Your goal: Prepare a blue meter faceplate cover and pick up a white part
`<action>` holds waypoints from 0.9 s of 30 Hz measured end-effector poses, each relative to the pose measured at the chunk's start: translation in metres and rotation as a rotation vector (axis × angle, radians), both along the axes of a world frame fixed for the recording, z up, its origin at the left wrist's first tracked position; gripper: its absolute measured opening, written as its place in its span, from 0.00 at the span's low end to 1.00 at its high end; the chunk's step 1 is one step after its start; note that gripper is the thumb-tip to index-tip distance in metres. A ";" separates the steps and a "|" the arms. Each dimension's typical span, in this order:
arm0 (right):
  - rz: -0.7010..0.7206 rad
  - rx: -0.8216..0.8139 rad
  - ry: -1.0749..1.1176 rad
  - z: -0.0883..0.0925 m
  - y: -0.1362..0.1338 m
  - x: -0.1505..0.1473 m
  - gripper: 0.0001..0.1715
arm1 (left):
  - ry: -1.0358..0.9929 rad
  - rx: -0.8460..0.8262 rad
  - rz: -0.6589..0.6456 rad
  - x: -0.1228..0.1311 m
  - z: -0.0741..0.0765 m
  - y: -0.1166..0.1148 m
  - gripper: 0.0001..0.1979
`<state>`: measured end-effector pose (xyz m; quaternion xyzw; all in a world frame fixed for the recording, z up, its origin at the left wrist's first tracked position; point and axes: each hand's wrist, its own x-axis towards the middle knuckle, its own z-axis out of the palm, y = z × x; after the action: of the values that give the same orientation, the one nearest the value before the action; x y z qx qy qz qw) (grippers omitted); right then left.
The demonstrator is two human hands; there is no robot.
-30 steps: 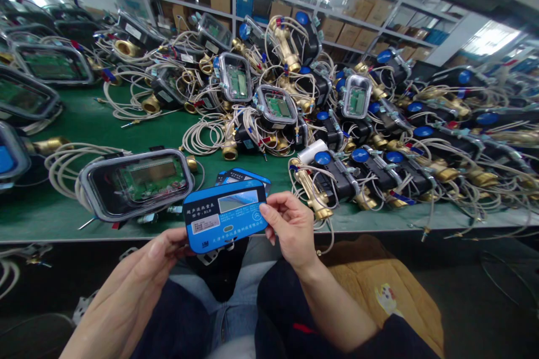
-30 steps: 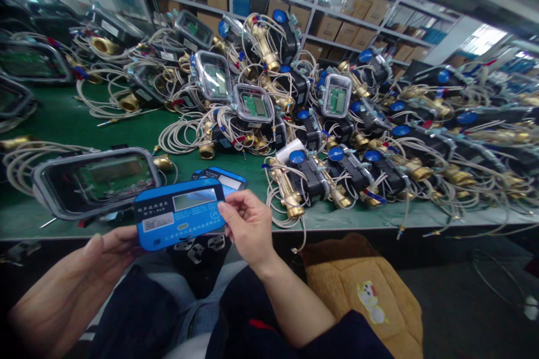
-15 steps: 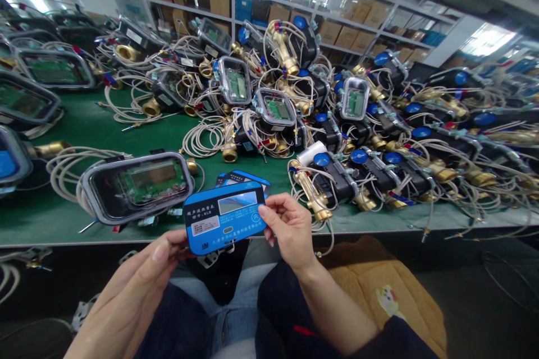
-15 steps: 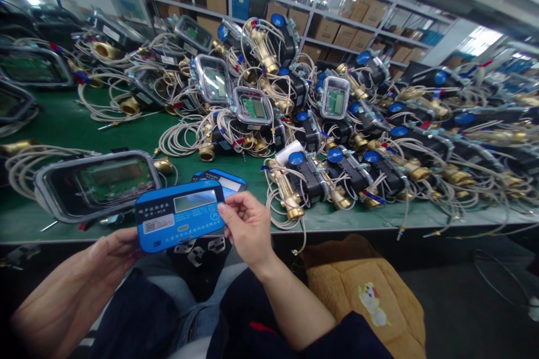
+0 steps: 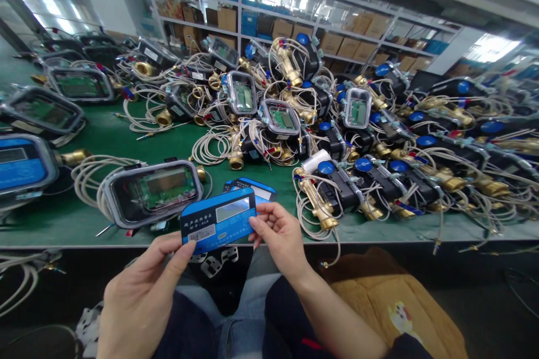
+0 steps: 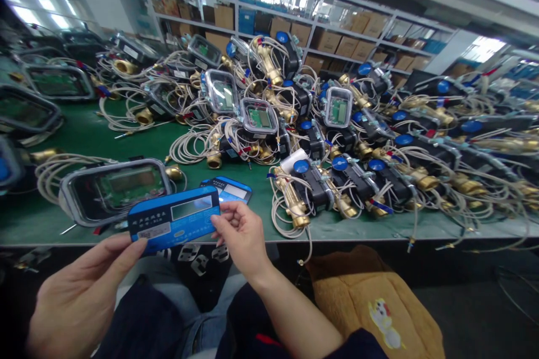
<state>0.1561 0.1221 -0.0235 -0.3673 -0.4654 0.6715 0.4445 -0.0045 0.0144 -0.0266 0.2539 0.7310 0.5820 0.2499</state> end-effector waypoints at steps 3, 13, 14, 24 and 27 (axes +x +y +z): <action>0.004 -0.067 0.105 0.001 -0.001 -0.008 0.25 | 0.378 0.102 0.030 -0.002 0.002 -0.005 0.08; -0.008 0.069 0.026 0.014 -0.009 -0.048 0.11 | -0.049 0.070 0.352 -0.017 0.017 -0.003 0.20; 0.000 0.077 0.023 0.015 -0.007 -0.052 0.10 | -0.146 0.125 0.356 -0.020 0.016 0.000 0.21; -0.023 0.263 -0.084 0.024 0.013 -0.079 0.12 | -0.174 0.382 0.353 -0.051 0.021 0.016 0.12; -0.059 0.396 -0.154 0.027 0.012 -0.082 0.11 | 0.022 0.377 0.352 -0.053 0.020 0.014 0.09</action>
<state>0.0743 0.1340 0.0031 -0.3364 -0.6099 0.5235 0.4907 -0.0573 0.0288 -0.0063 0.1712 0.6453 0.7396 0.0852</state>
